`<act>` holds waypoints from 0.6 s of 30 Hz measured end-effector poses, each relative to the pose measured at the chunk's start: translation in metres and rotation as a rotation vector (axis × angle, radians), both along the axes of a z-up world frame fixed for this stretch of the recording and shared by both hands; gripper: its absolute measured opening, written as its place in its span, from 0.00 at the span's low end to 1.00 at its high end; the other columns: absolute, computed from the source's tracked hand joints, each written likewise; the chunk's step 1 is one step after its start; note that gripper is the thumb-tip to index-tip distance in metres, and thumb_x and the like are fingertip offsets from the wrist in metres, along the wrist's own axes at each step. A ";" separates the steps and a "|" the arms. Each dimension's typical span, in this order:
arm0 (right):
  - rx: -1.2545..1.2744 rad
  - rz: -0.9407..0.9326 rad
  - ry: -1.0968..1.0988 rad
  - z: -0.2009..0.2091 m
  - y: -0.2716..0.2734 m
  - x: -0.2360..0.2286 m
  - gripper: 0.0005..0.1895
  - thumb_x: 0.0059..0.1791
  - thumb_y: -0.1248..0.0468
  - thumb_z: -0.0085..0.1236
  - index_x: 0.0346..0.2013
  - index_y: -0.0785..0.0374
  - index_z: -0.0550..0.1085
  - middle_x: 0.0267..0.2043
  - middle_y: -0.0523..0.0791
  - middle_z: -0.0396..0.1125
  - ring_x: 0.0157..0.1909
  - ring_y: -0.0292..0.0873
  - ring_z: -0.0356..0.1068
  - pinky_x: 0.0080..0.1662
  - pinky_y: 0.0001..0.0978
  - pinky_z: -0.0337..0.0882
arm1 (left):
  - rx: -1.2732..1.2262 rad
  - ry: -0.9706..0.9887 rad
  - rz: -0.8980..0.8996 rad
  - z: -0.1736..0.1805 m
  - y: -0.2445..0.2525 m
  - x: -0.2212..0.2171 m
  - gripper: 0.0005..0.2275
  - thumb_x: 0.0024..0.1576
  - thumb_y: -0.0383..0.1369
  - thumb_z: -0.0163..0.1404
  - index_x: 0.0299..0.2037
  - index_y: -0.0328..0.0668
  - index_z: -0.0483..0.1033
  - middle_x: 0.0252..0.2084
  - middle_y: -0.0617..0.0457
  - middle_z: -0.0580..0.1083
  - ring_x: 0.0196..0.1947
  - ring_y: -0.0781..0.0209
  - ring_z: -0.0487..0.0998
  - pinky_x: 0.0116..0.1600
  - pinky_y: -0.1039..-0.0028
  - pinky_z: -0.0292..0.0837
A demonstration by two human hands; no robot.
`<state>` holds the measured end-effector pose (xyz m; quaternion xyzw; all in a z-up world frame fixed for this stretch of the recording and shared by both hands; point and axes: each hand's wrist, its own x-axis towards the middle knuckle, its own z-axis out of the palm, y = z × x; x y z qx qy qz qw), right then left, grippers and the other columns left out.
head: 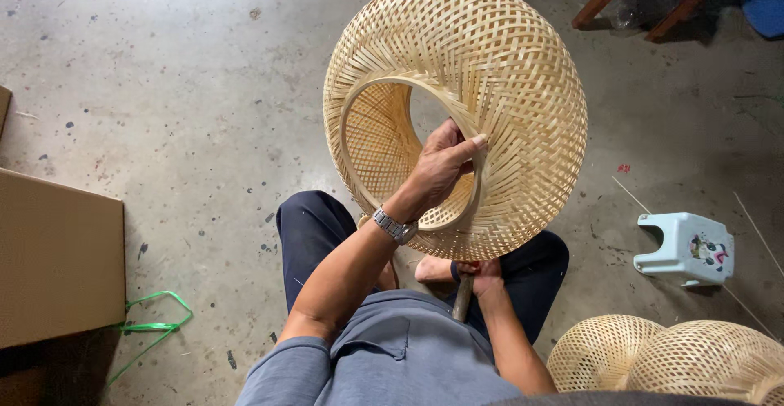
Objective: The person sits on the floor and uses a red utility knife to trim and smooth the woven bamboo rim of a large basket. They rotate the basket periodically to access different sections of the rim, carefully cutting away excess material.
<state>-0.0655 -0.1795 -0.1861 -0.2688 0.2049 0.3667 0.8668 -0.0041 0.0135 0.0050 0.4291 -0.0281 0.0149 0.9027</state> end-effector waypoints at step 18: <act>0.079 -0.223 -0.244 -0.005 0.034 0.025 0.22 0.57 0.44 0.42 0.49 0.60 0.68 0.37 0.44 0.66 0.32 0.41 0.64 0.33 0.34 0.67 | 0.027 0.092 0.506 0.015 -0.043 -0.036 0.25 0.74 0.51 0.37 0.45 0.32 0.73 0.36 0.54 0.68 0.35 0.68 0.65 0.39 0.74 0.64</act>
